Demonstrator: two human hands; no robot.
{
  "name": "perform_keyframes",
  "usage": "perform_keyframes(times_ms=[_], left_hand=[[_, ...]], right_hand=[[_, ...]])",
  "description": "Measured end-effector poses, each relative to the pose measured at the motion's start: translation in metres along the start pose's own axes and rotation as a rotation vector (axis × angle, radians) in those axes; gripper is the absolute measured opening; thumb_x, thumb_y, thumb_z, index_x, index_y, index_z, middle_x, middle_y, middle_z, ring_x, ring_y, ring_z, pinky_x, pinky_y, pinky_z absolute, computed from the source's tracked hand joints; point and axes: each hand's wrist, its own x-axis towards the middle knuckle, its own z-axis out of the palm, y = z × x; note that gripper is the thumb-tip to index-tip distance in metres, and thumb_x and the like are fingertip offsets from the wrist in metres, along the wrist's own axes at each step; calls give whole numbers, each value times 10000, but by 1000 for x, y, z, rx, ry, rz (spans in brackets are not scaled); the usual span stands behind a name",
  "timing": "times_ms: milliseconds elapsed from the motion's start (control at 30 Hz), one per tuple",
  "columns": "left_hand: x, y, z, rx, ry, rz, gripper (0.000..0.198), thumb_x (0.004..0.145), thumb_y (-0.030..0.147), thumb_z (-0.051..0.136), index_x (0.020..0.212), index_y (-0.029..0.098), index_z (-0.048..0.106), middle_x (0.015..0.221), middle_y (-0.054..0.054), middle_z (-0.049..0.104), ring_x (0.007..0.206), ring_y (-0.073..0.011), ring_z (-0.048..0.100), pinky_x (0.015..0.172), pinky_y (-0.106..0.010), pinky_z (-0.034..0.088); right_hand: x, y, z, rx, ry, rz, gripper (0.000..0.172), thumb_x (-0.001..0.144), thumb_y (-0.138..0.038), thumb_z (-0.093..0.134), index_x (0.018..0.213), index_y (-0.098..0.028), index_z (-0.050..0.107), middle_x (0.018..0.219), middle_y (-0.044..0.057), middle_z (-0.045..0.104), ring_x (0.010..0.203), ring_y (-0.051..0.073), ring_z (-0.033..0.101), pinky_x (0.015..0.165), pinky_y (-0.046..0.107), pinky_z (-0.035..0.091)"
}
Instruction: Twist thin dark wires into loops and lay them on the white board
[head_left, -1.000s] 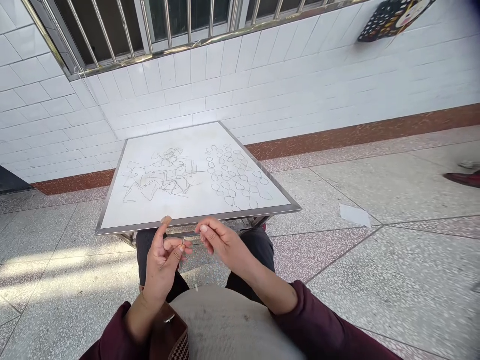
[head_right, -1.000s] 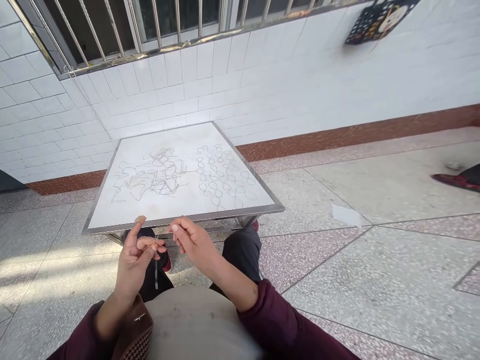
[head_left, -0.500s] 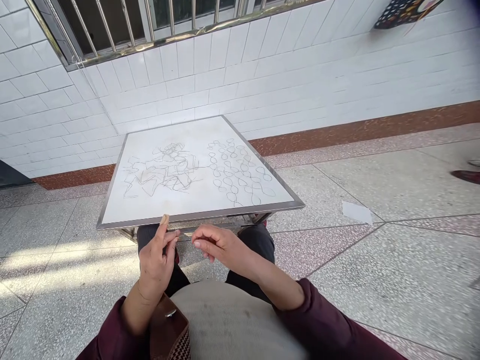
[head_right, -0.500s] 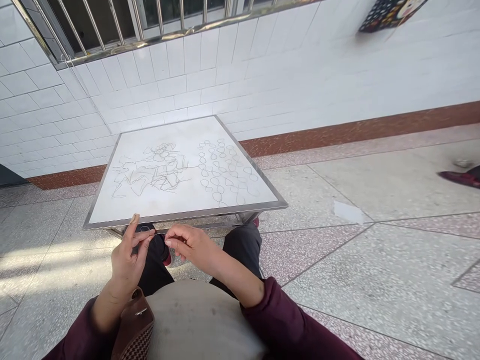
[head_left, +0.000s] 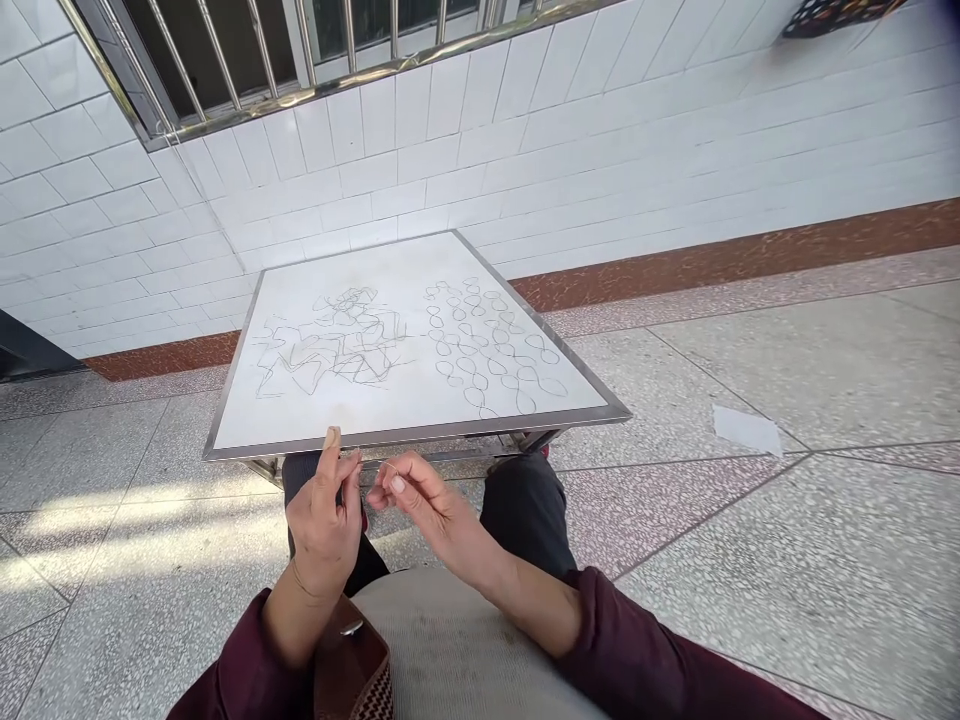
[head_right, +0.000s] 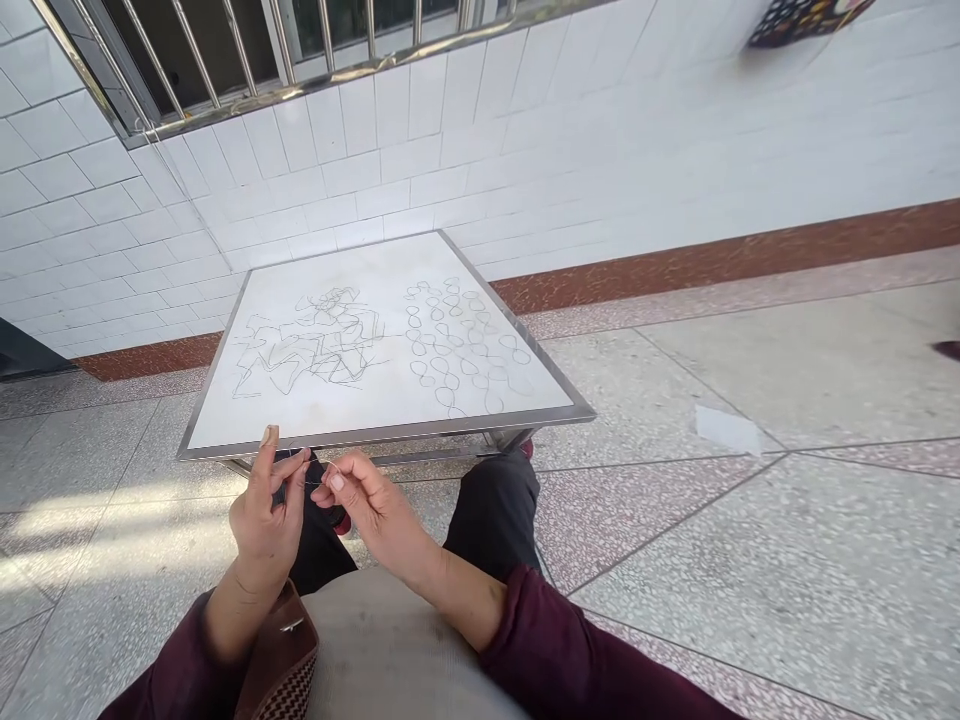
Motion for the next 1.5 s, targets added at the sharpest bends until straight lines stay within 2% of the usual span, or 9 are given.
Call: perform_keyframes(times_ms=[200, 300, 467, 633, 767, 967, 1200, 1367, 1500], left_hand=[[4, 3, 3, -99, 38, 16, 565, 894, 127, 634, 1422, 262, 483, 999, -30, 782, 1094, -225, 688, 1034, -463, 494], [6, 7, 5, -177, 62, -80, 543, 907, 169, 634, 1420, 260, 483, 980, -28, 783, 1055, -217, 696, 1053, -479, 466], [7, 19, 4, -402, -52, -362, 595, 929, 279, 624, 1477, 268, 394, 1060, -47, 768, 1076, -198, 692, 982, -390, 520], [7, 19, -2, -652, -161, -459, 589, 936, 346, 610, 1477, 251, 399, 1116, -80, 751, 1079, -209, 687, 985, -385, 523], [8, 15, -2, -819, -124, -544, 563, 902, 311, 666, 1424, 241, 467, 1028, -57, 771, 1066, -199, 696, 995, -375, 515], [5, 17, -4, -803, -97, -579, 558, 883, 257, 692, 1400, 256, 483, 1077, -51, 760, 970, -172, 721, 949, -340, 538], [-3, 19, -7, -666, -162, -480, 657, 897, 307, 669, 1481, 284, 369, 1262, -110, 682, 1110, -226, 685, 982, -380, 543], [0, 20, -4, -594, -76, -575, 628, 888, 337, 677, 1454, 246, 420, 1111, -91, 743, 903, -182, 739, 844, -322, 592], [4, 18, -1, -674, -41, -624, 631, 852, 318, 720, 1417, 218, 459, 977, -58, 765, 735, -129, 714, 745, -272, 583]], right_hand=[[-2, 2, 5, -288, 33, -370, 213, 1033, -348, 421, 1069, -255, 608, 1065, 79, 618, 1042, 199, 631, 897, 393, 570], [-2, -5, 6, -489, 35, -470, 227, 1029, -292, 420, 1075, -245, 638, 1043, 90, 643, 1056, 207, 619, 899, 386, 571], [-2, -12, 5, -696, 14, -467, 225, 1006, -225, 443, 1027, -236, 667, 1014, 80, 644, 915, 182, 644, 786, 320, 596], [0, -11, 4, -806, 18, -508, 173, 992, -209, 489, 1005, -211, 662, 1019, 86, 665, 931, 200, 642, 814, 352, 588], [0, -7, 1, -897, 17, -573, 158, 992, -207, 496, 986, -185, 652, 986, 97, 659, 910, 213, 637, 800, 380, 589], [2, -3, -3, -975, 27, -611, 130, 986, -194, 510, 985, -174, 639, 983, 103, 650, 894, 219, 625, 795, 386, 580], [5, -3, -2, -1039, 53, -615, 116, 977, -185, 529, 933, -169, 635, 943, 92, 646, 866, 212, 628, 787, 380, 579], [3, -3, -1, -992, 56, -621, 116, 973, -165, 533, 1033, -182, 631, 990, 90, 656, 914, 215, 636, 811, 381, 582], [3, -1, -4, -838, 191, -631, 121, 961, -138, 548, 1029, -221, 604, 997, 72, 658, 939, 196, 657, 824, 346, 588]])
